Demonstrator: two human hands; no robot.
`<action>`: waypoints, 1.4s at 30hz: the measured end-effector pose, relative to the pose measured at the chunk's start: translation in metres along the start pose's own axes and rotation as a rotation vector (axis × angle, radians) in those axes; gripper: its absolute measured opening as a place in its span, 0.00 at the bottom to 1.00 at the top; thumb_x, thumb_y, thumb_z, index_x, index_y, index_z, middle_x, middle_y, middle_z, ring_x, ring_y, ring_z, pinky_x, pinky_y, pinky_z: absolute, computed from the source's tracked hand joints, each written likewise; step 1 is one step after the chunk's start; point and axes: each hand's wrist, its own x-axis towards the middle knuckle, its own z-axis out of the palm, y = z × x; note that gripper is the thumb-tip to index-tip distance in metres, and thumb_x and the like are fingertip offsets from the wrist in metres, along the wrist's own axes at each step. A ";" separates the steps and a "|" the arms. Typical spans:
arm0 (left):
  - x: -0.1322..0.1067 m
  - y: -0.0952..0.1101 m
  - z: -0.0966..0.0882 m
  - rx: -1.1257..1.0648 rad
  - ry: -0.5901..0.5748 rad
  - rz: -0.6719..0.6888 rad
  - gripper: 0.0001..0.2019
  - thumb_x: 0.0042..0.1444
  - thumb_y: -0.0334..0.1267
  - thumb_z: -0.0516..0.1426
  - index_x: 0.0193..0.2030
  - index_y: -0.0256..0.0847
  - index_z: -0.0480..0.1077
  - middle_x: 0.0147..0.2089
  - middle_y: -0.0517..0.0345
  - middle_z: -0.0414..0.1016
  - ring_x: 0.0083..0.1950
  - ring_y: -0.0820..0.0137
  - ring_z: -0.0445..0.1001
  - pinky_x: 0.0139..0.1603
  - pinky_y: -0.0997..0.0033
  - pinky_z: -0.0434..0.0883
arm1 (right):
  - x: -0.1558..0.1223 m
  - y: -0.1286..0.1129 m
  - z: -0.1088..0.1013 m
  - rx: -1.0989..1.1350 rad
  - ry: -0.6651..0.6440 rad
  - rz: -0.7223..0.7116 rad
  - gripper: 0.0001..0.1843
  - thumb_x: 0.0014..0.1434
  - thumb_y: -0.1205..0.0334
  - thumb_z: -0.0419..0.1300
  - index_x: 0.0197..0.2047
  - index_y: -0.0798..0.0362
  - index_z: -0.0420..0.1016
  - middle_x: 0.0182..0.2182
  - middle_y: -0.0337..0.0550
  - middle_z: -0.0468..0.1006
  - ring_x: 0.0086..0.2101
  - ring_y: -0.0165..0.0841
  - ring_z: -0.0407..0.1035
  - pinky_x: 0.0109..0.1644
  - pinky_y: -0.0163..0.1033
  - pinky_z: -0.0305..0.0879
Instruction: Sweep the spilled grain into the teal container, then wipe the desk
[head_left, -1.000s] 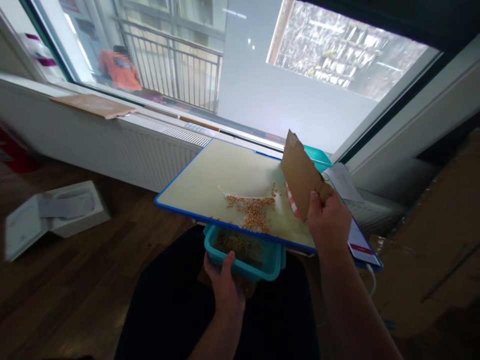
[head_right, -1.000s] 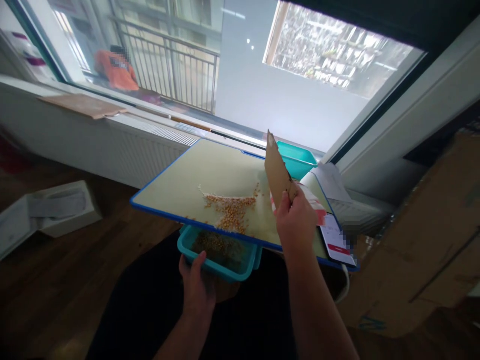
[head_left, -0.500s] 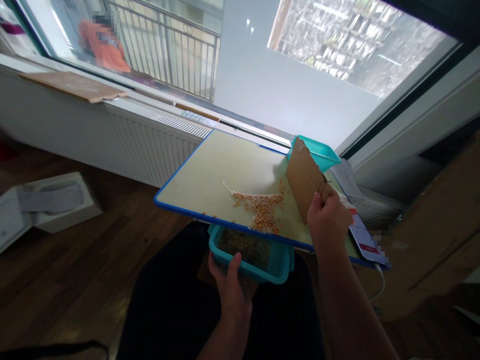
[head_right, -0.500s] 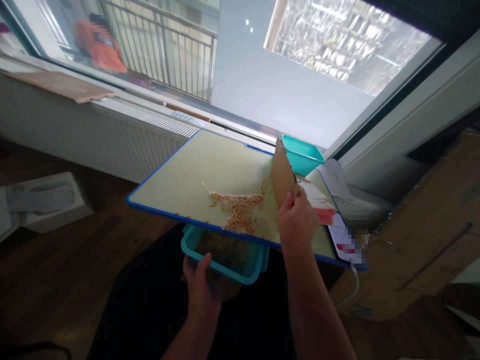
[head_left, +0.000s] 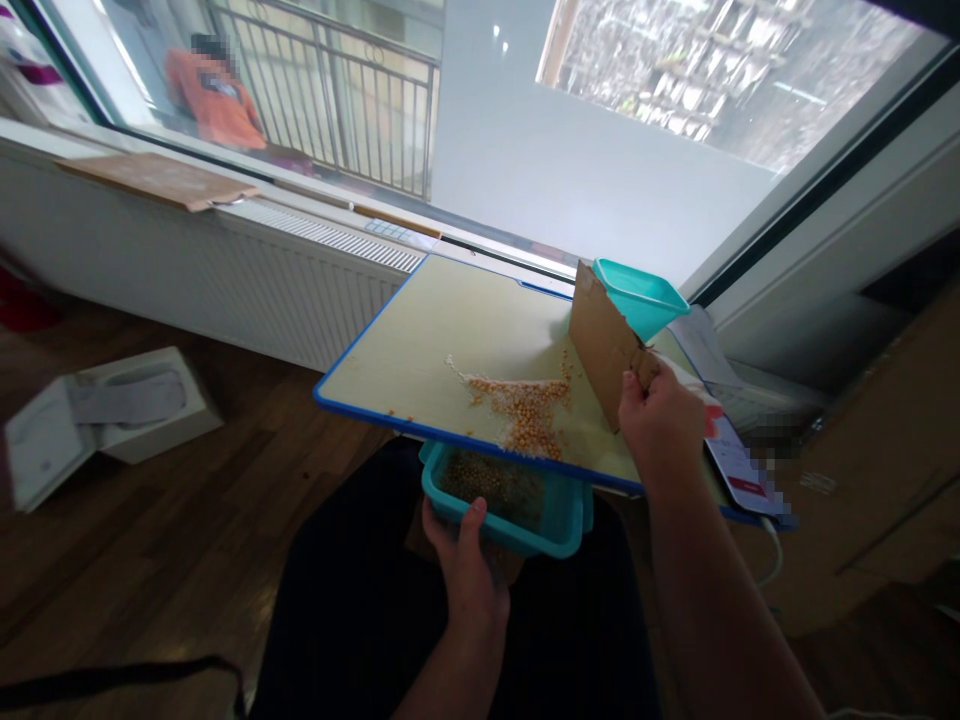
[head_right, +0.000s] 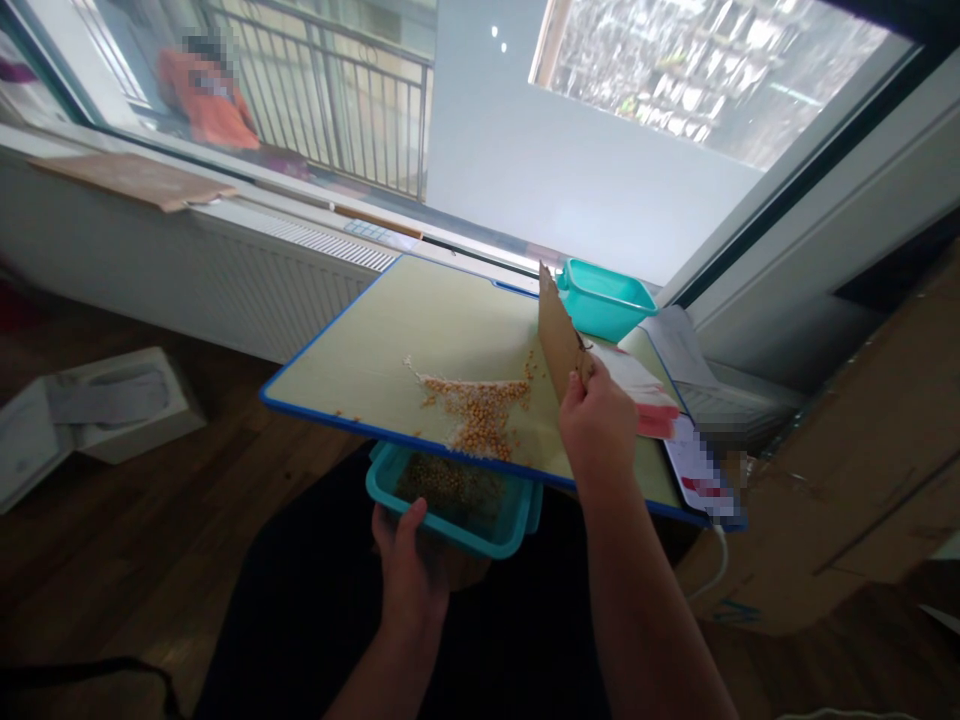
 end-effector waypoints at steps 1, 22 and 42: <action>0.000 0.000 0.000 -0.004 -0.001 -0.003 0.33 0.51 0.35 0.63 0.62 0.57 0.57 0.61 0.55 0.67 0.56 0.62 0.72 0.52 0.60 0.73 | -0.001 0.000 -0.001 -0.002 -0.009 -0.001 0.25 0.58 0.57 0.48 0.52 0.61 0.73 0.32 0.57 0.79 0.30 0.44 0.71 0.33 0.42 0.61; -0.005 0.001 -0.001 -0.019 -0.032 0.013 0.32 0.51 0.34 0.62 0.61 0.57 0.57 0.60 0.55 0.68 0.57 0.62 0.72 0.54 0.56 0.72 | -0.015 0.010 -0.020 0.069 -0.136 -0.099 0.23 0.60 0.54 0.51 0.53 0.55 0.75 0.34 0.54 0.80 0.34 0.44 0.73 0.36 0.42 0.63; -0.013 0.008 0.000 -0.064 -0.009 0.010 0.36 0.49 0.33 0.64 0.63 0.53 0.54 0.61 0.53 0.67 0.55 0.63 0.72 0.55 0.58 0.70 | -0.046 -0.010 -0.036 0.156 -0.102 -0.321 0.19 0.61 0.54 0.53 0.48 0.54 0.77 0.27 0.48 0.81 0.25 0.39 0.73 0.29 0.39 0.62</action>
